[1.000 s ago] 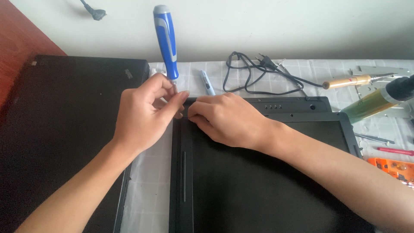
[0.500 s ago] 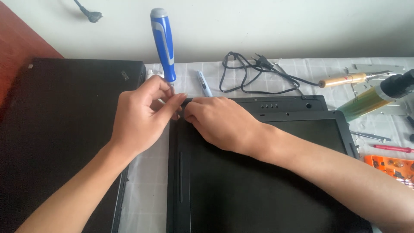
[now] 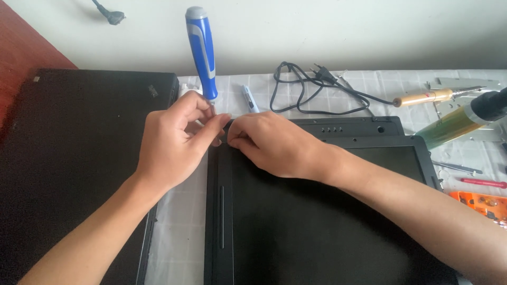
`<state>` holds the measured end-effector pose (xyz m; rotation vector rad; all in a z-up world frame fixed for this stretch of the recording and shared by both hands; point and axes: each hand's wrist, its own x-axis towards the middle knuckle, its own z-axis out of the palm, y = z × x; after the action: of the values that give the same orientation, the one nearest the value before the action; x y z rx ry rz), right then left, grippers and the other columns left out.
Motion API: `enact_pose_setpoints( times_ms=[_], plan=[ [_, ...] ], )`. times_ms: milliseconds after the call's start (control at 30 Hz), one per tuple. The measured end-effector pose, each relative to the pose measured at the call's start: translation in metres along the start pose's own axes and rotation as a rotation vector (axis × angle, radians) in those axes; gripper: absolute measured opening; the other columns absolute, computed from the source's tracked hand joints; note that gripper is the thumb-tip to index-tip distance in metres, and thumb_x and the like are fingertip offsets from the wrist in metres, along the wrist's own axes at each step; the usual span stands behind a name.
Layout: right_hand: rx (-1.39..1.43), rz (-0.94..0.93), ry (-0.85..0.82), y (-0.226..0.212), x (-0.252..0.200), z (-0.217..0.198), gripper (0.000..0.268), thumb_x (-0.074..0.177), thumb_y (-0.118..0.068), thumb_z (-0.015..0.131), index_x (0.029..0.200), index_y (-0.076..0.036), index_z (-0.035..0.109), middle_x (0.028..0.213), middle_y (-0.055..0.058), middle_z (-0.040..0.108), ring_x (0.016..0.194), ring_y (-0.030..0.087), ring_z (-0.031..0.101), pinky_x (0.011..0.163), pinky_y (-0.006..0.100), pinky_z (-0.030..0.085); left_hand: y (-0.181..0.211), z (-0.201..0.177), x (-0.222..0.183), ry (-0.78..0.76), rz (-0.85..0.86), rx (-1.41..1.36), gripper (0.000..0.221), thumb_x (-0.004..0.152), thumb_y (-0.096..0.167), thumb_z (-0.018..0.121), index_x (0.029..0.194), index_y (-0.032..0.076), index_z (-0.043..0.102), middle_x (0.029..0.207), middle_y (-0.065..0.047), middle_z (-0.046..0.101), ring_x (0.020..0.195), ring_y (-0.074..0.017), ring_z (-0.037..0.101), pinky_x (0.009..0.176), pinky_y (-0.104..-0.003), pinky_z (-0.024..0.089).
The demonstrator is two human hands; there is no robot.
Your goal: Removing the screen bezel and internal components from a laptop using a screwdriver and prying actions.
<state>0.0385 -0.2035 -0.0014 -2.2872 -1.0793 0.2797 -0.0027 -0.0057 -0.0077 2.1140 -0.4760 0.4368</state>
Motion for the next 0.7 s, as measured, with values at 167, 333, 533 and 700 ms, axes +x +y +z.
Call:
enact_pose_setpoints(
  times_ms=[167,333,533,700],
  plan=[
    [0.054,0.087,-0.058,-0.002,0.001,-0.006,0.018,0.097,-0.013,0.054,0.095,-0.011,0.072,0.088,0.001,0.078,0.075,0.02,0.072,0.07,0.035,0.052,0.0,0.0,0.0,0.003,0.012,-0.012,0.027,0.1,0.013,0.072,0.085,0.004,0.052,0.072,-0.003,0.069,0.058,-0.0135,0.074,0.053,-0.022,0.049],
    [0.009,0.015,-0.043,0.004,0.001,-0.003,0.016,0.096,-0.013,0.053,0.093,-0.01,0.069,0.086,0.004,0.076,0.076,0.024,0.07,0.072,0.038,0.05,-0.002,0.001,-0.001,0.005,0.022,-0.009,0.026,0.1,0.013,0.072,0.085,0.005,0.052,0.072,-0.002,0.069,0.058,-0.0124,0.074,0.052,-0.021,0.046],
    [0.045,0.038,-0.09,-0.002,0.0,-0.011,0.018,0.099,-0.015,0.052,0.096,-0.01,0.069,0.091,0.002,0.076,0.08,0.021,0.07,0.074,0.036,0.051,0.0,0.0,-0.001,-0.001,0.074,0.01,0.024,0.099,0.012,0.072,0.085,0.004,0.054,0.071,-0.004,0.07,0.06,-0.0136,0.069,0.055,-0.024,0.047],
    [0.046,0.062,-0.126,-0.001,0.001,-0.014,0.018,0.1,-0.017,0.051,0.095,-0.012,0.067,0.088,0.001,0.076,0.077,0.02,0.069,0.073,0.036,0.05,-0.002,0.001,-0.002,-0.004,0.079,0.006,0.024,0.1,0.015,0.07,0.086,0.004,0.054,0.069,-0.004,0.069,0.061,-0.0133,0.068,0.056,-0.024,0.045]
  ],
)
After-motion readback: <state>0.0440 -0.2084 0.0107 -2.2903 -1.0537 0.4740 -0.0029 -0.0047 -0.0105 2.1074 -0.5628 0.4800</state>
